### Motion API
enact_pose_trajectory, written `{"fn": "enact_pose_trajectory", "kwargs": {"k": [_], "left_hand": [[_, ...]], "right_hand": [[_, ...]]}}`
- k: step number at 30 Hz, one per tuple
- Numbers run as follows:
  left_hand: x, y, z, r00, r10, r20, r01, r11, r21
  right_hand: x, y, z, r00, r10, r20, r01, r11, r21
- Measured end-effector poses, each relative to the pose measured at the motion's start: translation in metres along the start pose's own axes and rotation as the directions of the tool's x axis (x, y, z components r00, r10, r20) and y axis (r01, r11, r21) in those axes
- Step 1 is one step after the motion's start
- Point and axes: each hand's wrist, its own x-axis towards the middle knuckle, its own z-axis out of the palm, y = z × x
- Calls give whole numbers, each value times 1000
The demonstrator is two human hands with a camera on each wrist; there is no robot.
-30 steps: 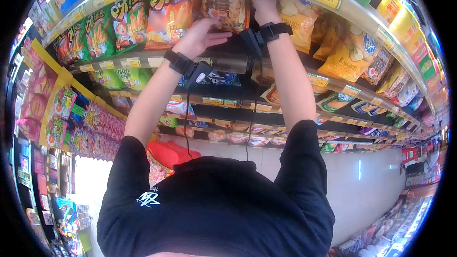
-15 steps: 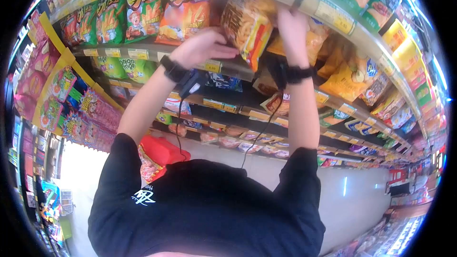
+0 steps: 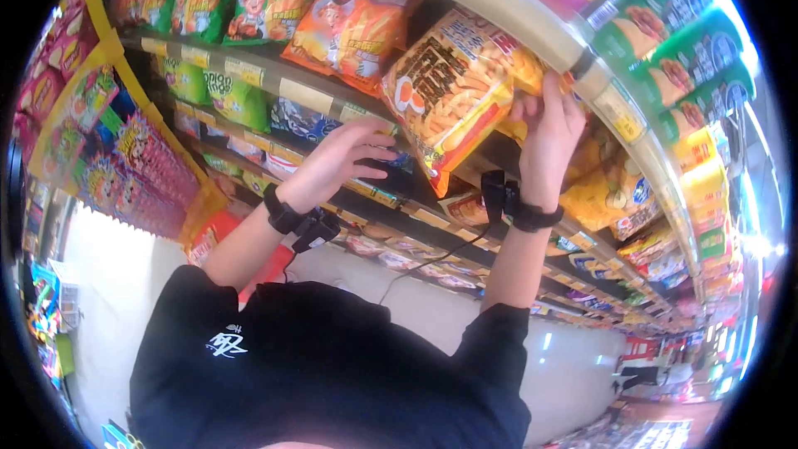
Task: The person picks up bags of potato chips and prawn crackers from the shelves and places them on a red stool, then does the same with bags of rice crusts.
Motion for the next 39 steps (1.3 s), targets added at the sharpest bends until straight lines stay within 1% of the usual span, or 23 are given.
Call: {"fn": "enact_pose_trajectory", "kwargs": {"k": [2, 4, 6, 8, 9, 10, 12, 13, 14, 17, 18, 20, 22, 24, 26, 28, 30, 32, 33, 34, 36, 37, 39], "left_hand": [[4, 3, 5, 1000, -12, 17, 13, 998, -58], [11, 7, 18, 988, -89, 128, 114, 972, -207], [16, 0, 33, 973, -144, 182, 185, 955, -233], [20, -8, 45, 926, -141, 349, 322, 779, -538], [23, -10, 50, 927, -55, 370, 289, 734, -614], [22, -11, 53, 923, -65, 378, 301, 733, -610], [18, -6, 55, 956, 38, 290, 134, 825, -548], [21, -9, 51, 936, 63, 347, 129, 855, -502], [20, -8, 49, 937, 66, 343, 123, 856, -502], [4, 0, 45, 908, 62, 414, 87, 940, -331], [0, -1, 42, 913, 61, 404, 85, 940, -331], [-11, -6, 38, 900, 5, 437, 81, 981, -178], [-23, -4, 36, 919, -15, 395, 94, 979, -180], [-28, -17, 23, 907, -93, 411, 132, 989, -67], [-32, -23, 7, 910, -101, 402, 145, 986, -79], [-36, -27, -5, 946, -42, 323, 104, 979, -178], [-38, -34, -17, 936, -15, 353, 114, 958, -262], [-46, -29, -19, 969, -52, 242, 69, 996, -61], [-50, -32, -24, 969, -71, 237, 86, 995, -54], [-54, -38, -31, 974, -95, 207, 90, 995, 37], [-61, -48, -39, 977, -151, 150, 115, 968, 224], [-65, -51, -38, 984, -110, 143, 66, 956, 285], [-75, -66, -43, 979, -175, 104, 140, 951, 277]], "right_hand": [[5, 0, 2, 999, 23, 28, -23, 1000, 2], [4, -6, 9, 1000, -18, -5, 18, 1000, 9], [3, -10, 12, 999, -17, -41, 19, 999, 51], [0, -14, 12, 999, 35, 2, -35, 994, 104], [0, -12, 9, 1000, 8, 15, -10, 992, 122], [-1, -13, 7, 1000, 8, 2, -8, 993, 118], [0, -16, 7, 997, 3, -77, 2, 998, 66], [-1, -19, 4, 998, 26, -51, -27, 999, -22], [0, -20, 1, 999, 27, -47, -28, 999, -18], [2, -18, -8, 996, 0, -89, -11, 992, -124], [3, -16, -9, 990, -77, -120, 62, 990, -127], [-7, -17, -20, 996, -47, -82, 29, 978, -205], [-20, -16, -26, 990, 64, -128, -86, 981, -175], [-40, -9, -31, 985, 34, -167, -65, 982, -180], [-65, 9, -70, 989, 20, -145, -36, 994, -105], [-90, 26, -72, 959, -80, -273, 77, 997, -20], [-118, 33, -77, 994, 53, -96, -33, 979, 203], [-146, 51, -87, 972, 163, -168, -121, 964, 235], [-158, 57, -86, 961, 221, -165, -167, 942, 290], [-171, 68, -86, 914, 292, -282, -174, 910, 377], [-184, 80, -80, 919, 299, -257, -176, 895, 411], [-191, 87, -78, 888, 294, -352, -186, 932, 311], [-200, 93, -78, 858, 368, -359, -270, 917, 295]]}}
